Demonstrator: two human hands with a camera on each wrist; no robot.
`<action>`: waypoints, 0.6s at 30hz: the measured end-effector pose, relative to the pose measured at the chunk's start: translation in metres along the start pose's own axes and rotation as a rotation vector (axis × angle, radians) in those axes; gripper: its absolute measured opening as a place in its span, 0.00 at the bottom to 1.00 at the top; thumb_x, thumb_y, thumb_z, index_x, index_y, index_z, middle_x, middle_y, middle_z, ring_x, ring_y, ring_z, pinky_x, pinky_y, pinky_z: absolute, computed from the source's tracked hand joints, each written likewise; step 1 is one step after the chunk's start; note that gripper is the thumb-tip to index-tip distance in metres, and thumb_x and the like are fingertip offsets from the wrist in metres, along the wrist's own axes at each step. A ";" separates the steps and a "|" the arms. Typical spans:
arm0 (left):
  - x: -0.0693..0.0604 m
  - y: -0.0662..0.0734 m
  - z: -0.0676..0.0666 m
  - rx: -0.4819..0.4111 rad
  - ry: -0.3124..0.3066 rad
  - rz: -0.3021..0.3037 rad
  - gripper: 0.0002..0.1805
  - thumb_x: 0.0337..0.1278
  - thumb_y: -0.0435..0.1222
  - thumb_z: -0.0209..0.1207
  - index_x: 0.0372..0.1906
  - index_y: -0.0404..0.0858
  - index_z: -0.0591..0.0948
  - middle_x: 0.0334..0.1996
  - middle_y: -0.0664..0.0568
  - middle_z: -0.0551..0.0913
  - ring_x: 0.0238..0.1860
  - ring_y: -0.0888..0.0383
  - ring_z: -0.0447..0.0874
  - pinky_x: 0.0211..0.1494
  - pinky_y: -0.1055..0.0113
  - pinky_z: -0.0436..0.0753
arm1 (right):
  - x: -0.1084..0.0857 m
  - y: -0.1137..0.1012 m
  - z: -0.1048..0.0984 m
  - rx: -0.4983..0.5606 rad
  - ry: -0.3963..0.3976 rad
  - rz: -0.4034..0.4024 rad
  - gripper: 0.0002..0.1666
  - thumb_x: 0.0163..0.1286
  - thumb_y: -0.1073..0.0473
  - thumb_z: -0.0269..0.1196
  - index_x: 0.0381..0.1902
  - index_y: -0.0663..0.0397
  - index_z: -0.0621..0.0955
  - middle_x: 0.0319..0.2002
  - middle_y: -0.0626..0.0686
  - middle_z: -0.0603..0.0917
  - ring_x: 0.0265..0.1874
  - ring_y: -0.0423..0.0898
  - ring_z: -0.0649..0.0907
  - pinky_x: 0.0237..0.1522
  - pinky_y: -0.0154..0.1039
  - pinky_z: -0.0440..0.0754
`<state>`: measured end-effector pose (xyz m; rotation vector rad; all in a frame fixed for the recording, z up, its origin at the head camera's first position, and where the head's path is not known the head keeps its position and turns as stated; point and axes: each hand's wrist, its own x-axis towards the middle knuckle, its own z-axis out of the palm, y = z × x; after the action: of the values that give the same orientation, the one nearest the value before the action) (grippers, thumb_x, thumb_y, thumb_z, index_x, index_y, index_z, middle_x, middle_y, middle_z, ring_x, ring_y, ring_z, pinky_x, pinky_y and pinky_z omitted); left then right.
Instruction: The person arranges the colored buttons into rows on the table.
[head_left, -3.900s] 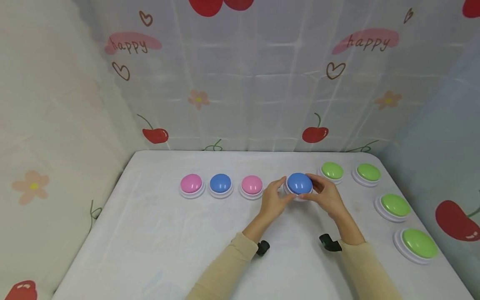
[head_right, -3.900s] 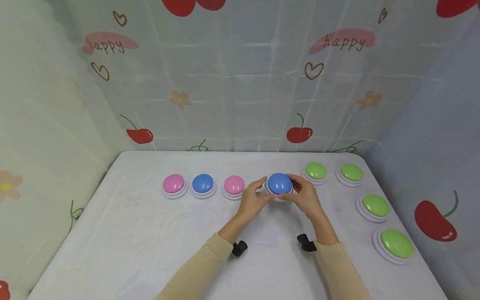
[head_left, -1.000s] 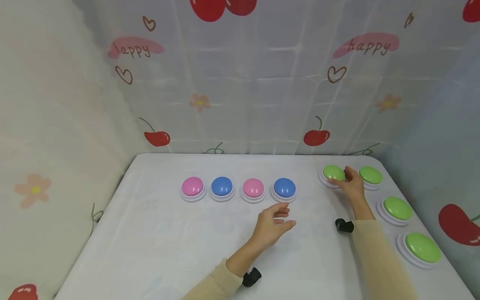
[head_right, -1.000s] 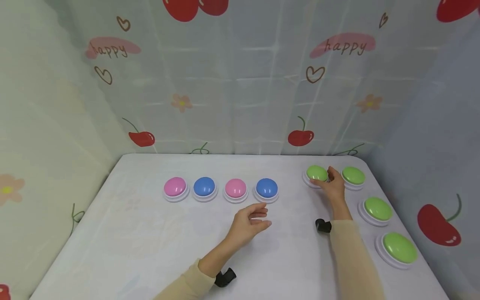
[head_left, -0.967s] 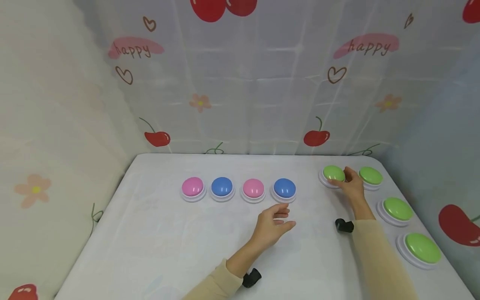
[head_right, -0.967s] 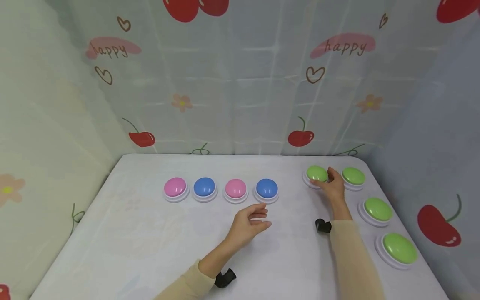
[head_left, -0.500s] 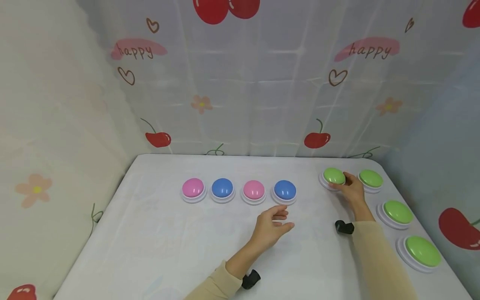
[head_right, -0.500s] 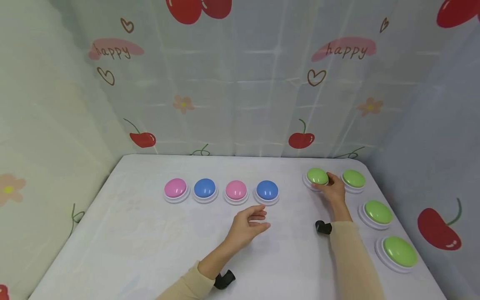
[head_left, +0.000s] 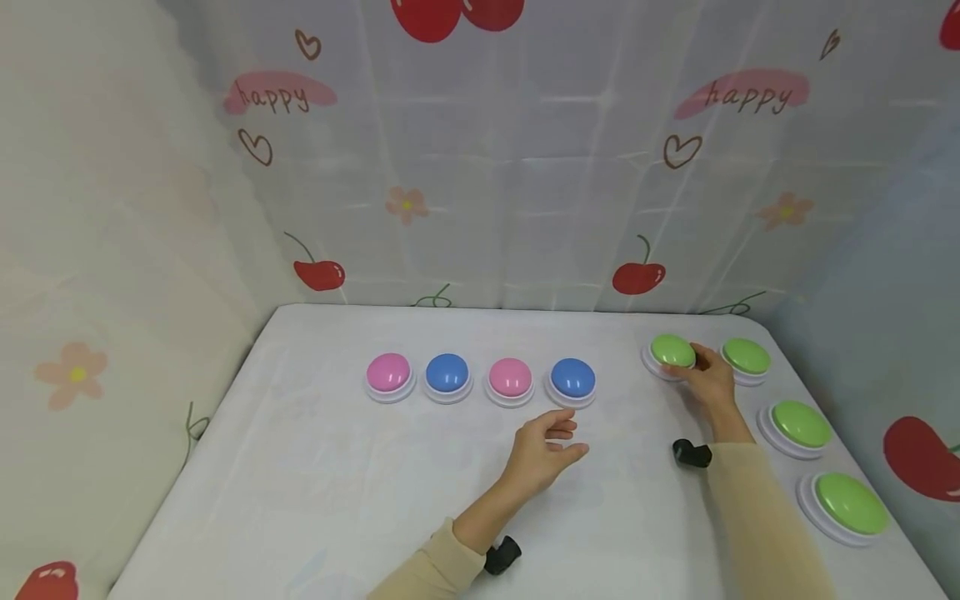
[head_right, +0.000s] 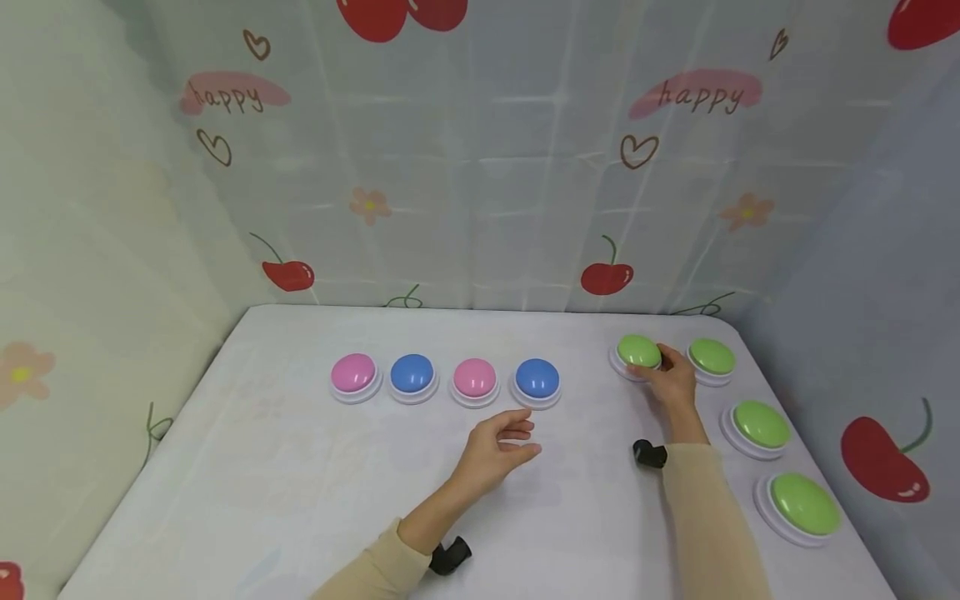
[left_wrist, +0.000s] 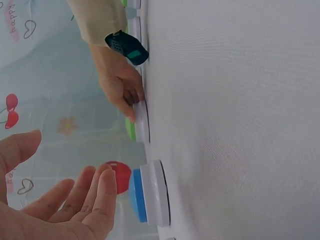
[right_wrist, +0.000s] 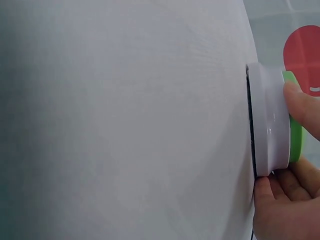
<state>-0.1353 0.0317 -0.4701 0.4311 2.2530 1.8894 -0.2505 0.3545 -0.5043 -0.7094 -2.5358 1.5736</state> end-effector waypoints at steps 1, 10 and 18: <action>0.000 0.000 0.000 0.001 0.000 -0.005 0.27 0.53 0.32 0.68 0.59 0.31 0.77 0.48 0.38 0.83 0.50 0.49 0.84 0.51 0.69 0.84 | -0.001 0.000 0.000 0.001 0.002 0.002 0.51 0.63 0.56 0.68 0.76 0.59 0.54 0.75 0.64 0.57 0.74 0.61 0.60 0.74 0.53 0.61; 0.002 -0.002 -0.003 0.016 0.008 0.000 0.27 0.53 0.32 0.68 0.59 0.29 0.77 0.48 0.38 0.83 0.50 0.48 0.84 0.51 0.68 0.85 | -0.026 -0.006 -0.010 -0.016 -0.020 -0.055 0.51 0.63 0.53 0.69 0.76 0.57 0.57 0.74 0.63 0.60 0.72 0.59 0.63 0.73 0.53 0.63; 0.003 0.002 -0.010 0.028 0.020 0.006 0.27 0.55 0.34 0.67 0.60 0.32 0.77 0.49 0.41 0.83 0.51 0.49 0.83 0.52 0.70 0.83 | -0.067 -0.024 -0.013 -0.027 -0.076 -0.178 0.50 0.62 0.53 0.70 0.75 0.60 0.58 0.74 0.63 0.60 0.73 0.60 0.62 0.71 0.37 0.66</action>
<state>-0.1406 0.0239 -0.4664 0.4255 2.2958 1.8757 -0.1950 0.3283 -0.4661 -0.4196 -2.5944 1.5384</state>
